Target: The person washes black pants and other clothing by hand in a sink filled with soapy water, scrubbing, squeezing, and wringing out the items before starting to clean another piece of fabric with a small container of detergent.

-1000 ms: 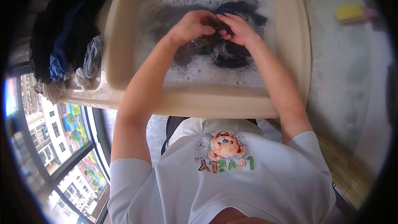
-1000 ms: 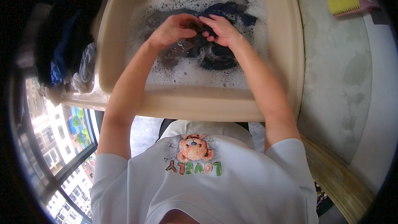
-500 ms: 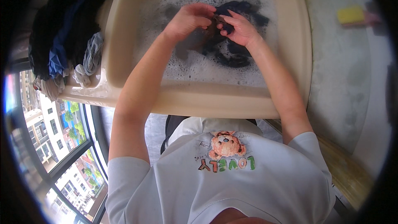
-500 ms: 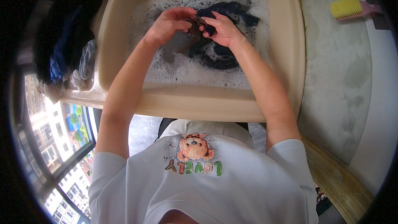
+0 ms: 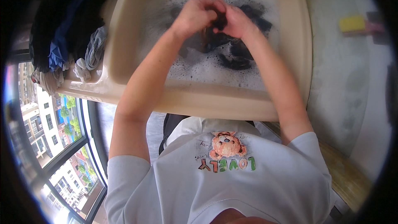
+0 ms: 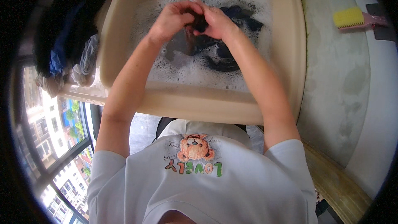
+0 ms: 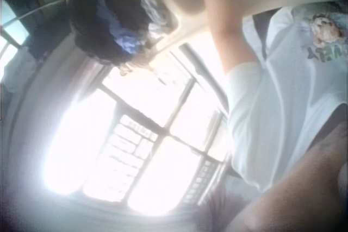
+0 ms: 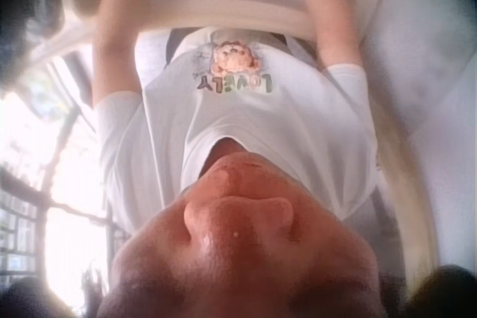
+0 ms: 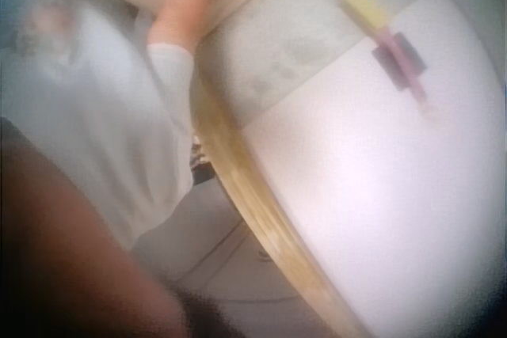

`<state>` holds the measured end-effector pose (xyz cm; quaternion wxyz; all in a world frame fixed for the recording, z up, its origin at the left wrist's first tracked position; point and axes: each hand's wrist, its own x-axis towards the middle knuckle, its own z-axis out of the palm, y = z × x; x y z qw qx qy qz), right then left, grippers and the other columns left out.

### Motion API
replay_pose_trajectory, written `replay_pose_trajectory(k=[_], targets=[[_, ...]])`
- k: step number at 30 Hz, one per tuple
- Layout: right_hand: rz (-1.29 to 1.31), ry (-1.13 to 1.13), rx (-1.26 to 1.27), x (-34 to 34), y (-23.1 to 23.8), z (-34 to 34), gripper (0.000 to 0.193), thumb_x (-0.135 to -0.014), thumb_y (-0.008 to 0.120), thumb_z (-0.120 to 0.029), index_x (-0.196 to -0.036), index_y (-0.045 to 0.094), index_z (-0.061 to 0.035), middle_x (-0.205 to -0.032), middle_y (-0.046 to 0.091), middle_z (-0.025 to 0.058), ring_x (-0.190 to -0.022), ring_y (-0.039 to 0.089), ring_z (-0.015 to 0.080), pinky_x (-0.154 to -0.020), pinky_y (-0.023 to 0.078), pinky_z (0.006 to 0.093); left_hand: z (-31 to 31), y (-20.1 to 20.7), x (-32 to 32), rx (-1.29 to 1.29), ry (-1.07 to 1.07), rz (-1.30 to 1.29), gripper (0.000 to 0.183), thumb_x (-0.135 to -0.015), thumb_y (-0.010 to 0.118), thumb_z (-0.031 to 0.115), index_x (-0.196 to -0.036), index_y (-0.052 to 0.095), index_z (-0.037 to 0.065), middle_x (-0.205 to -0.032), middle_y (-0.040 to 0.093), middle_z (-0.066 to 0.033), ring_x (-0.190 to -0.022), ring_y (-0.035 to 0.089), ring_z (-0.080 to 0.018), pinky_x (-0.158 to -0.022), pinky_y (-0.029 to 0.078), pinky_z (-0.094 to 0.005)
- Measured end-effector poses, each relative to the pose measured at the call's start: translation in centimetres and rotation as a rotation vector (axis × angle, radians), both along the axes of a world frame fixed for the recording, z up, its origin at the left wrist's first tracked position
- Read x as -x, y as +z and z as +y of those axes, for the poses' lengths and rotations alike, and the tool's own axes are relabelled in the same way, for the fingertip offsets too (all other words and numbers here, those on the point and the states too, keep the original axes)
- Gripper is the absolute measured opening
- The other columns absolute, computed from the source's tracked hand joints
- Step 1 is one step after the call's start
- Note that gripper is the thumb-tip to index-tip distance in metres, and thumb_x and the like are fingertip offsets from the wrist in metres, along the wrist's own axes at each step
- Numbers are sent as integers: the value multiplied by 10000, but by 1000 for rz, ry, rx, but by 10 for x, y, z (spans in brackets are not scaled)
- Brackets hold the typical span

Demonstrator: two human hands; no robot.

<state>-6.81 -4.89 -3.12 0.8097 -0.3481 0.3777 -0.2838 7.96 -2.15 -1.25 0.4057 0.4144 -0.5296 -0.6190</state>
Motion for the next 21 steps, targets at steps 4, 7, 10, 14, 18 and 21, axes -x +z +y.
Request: replay_pose_trajectory(k=[4,7,10,14,18,21], targets=[[62,133,259,-28,40,-17,272,-842,513,-328,-877,560,-63,-663,557,27,-550,521,111,-424,386,227,-11,21,-43,40,96,412,272,-711,503,-32,-977,557,-20,-929,591,-88,-844,556,-159,-767,438,-274],[62,258,456,-47,69,-22,202,-838,521,-252,-892,563,-61,-655,550,20,-497,487,86,-389,360,208,-11,39,-64,215,162,474,356,-759,556,189,-1057,515,0,-990,571,-87,-913,528,-187,-788,423,-285],[61,361,493,-64,91,-22,126,-848,497,-170,-799,561,-73,-635,528,3,-411,413,46,-335,291,161,-10,43,-61,342,603,495,333,-773,532,265,-962,554,-8,-861,604,-138,-789,588,-224,-702,465,-347],[121,472,636,-63,80,-29,212,-829,527,-257,-848,571,-51,-650,543,7,-512,483,70,-386,352,203,0,17,-79,88,-7,43,449,-712,675,321,-1026,538,31,-891,566,-15,-805,514,-105,-737,408,-245],[500,487,449,-46,-17,-48,277,-806,551,-302,-950,563,-66,-723,571,14,-483,477,67,-349,344,188,-11,-68,-83,-40,-62,-1046,225,-580,666,71,-788,606,10,-677,603,-95,-653,589,-144,-611,466,-291],[745,211,288,-36,-113,-24,243,-798,561,-243,-944,550,-49,-736,542,34,-577,465,126,-489,393,272,-11,-73,-71,-260,-57,-930,324,-589,612,127,-898,622,30,-778,618,-139,-774,603,-253,-688,480,-333]])
